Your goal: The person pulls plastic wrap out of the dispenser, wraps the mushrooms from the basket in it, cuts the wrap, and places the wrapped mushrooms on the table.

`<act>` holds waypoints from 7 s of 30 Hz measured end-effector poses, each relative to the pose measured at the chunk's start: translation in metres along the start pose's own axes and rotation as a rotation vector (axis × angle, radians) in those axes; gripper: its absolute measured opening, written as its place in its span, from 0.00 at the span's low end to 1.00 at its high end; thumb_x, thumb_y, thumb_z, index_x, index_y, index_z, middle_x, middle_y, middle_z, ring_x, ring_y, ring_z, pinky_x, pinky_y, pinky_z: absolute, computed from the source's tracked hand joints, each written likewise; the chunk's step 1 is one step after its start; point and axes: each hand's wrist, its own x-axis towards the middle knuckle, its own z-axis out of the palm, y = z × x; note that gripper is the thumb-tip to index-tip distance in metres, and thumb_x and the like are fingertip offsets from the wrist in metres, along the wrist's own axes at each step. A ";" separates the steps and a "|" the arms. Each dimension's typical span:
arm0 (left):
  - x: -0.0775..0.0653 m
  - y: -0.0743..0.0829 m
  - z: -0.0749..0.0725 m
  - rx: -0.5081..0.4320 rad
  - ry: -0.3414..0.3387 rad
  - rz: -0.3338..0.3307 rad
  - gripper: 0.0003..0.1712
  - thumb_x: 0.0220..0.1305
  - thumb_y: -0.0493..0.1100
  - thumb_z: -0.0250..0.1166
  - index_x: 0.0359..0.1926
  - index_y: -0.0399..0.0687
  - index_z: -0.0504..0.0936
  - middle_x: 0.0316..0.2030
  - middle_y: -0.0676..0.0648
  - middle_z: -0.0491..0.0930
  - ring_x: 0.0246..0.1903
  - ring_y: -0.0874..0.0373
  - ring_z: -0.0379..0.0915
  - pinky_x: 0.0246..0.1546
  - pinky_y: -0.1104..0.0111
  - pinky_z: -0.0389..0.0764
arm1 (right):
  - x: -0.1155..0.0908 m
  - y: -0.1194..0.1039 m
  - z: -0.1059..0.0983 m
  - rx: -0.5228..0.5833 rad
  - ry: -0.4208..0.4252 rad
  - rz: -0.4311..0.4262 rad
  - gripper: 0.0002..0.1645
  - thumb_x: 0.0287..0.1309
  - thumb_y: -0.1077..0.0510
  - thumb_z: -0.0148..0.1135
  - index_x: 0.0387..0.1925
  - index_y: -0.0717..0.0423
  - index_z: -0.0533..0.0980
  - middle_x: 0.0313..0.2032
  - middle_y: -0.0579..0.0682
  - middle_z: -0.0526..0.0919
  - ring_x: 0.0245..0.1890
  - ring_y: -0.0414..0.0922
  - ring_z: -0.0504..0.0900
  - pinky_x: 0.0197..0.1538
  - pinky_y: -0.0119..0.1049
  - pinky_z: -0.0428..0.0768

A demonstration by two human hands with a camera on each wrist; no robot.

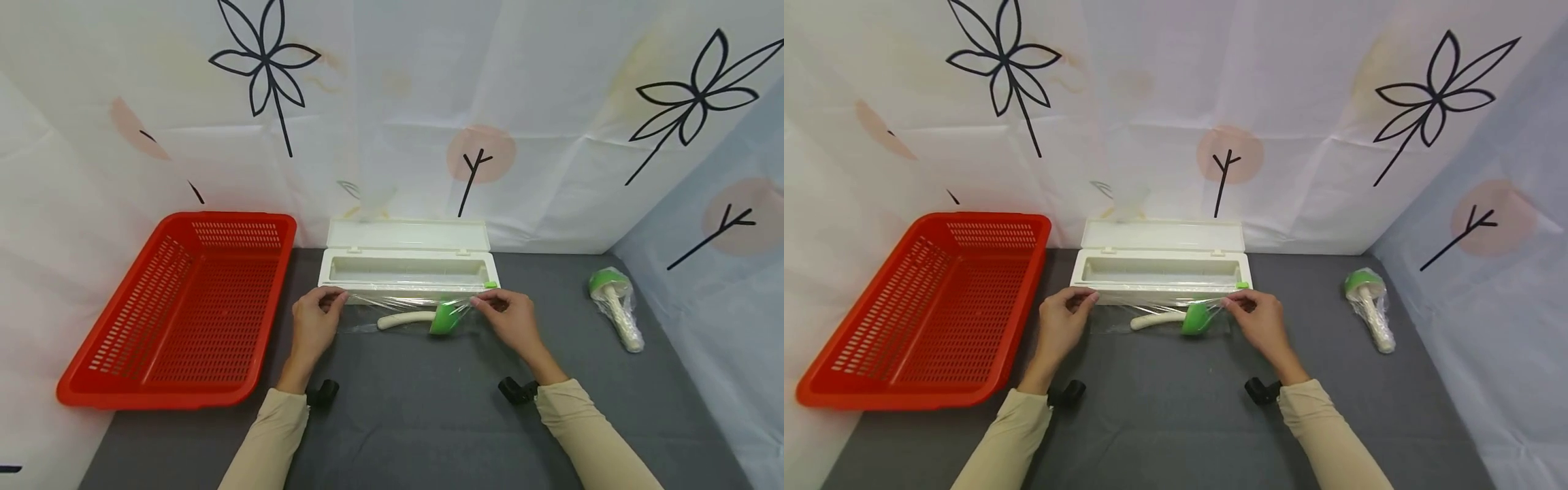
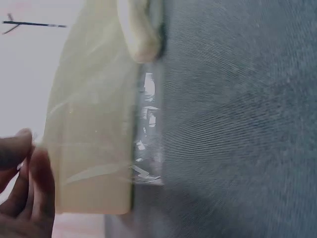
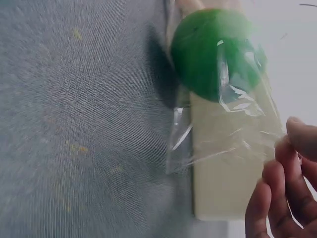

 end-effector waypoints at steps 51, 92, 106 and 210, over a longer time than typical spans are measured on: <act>-0.001 -0.002 0.022 -0.678 -0.007 -0.627 0.16 0.60 0.25 0.70 0.49 0.23 0.78 0.28 0.46 0.83 0.24 0.61 0.83 0.30 0.67 0.86 | 0.004 -0.006 0.026 0.502 0.009 0.413 0.16 0.65 0.65 0.67 0.47 0.78 0.79 0.33 0.61 0.88 0.25 0.39 0.86 0.34 0.34 0.86; -0.017 0.000 0.031 -0.520 -0.114 -0.470 0.12 0.65 0.23 0.64 0.48 0.27 0.76 0.43 0.29 0.82 0.36 0.50 0.85 0.41 0.58 0.86 | -0.013 0.005 0.014 0.207 -0.399 0.198 0.28 0.66 0.55 0.69 0.60 0.69 0.74 0.48 0.63 0.83 0.47 0.57 0.84 0.44 0.45 0.82; -0.020 -0.003 0.032 -0.197 -0.289 -0.346 0.25 0.61 0.42 0.76 0.58 0.38 0.83 0.41 0.39 0.85 0.42 0.48 0.85 0.39 0.61 0.83 | -0.007 0.002 0.023 0.122 -0.439 0.153 0.33 0.63 0.52 0.71 0.63 0.67 0.73 0.47 0.62 0.83 0.44 0.54 0.85 0.39 0.42 0.81; 0.090 0.127 -0.041 -0.723 -0.110 -0.025 0.14 0.68 0.31 0.66 0.49 0.21 0.83 0.34 0.52 0.88 0.35 0.59 0.85 0.40 0.67 0.85 | 0.082 -0.114 -0.075 0.801 0.085 -0.143 0.07 0.64 0.73 0.63 0.37 0.68 0.86 0.30 0.50 0.88 0.29 0.41 0.86 0.39 0.33 0.85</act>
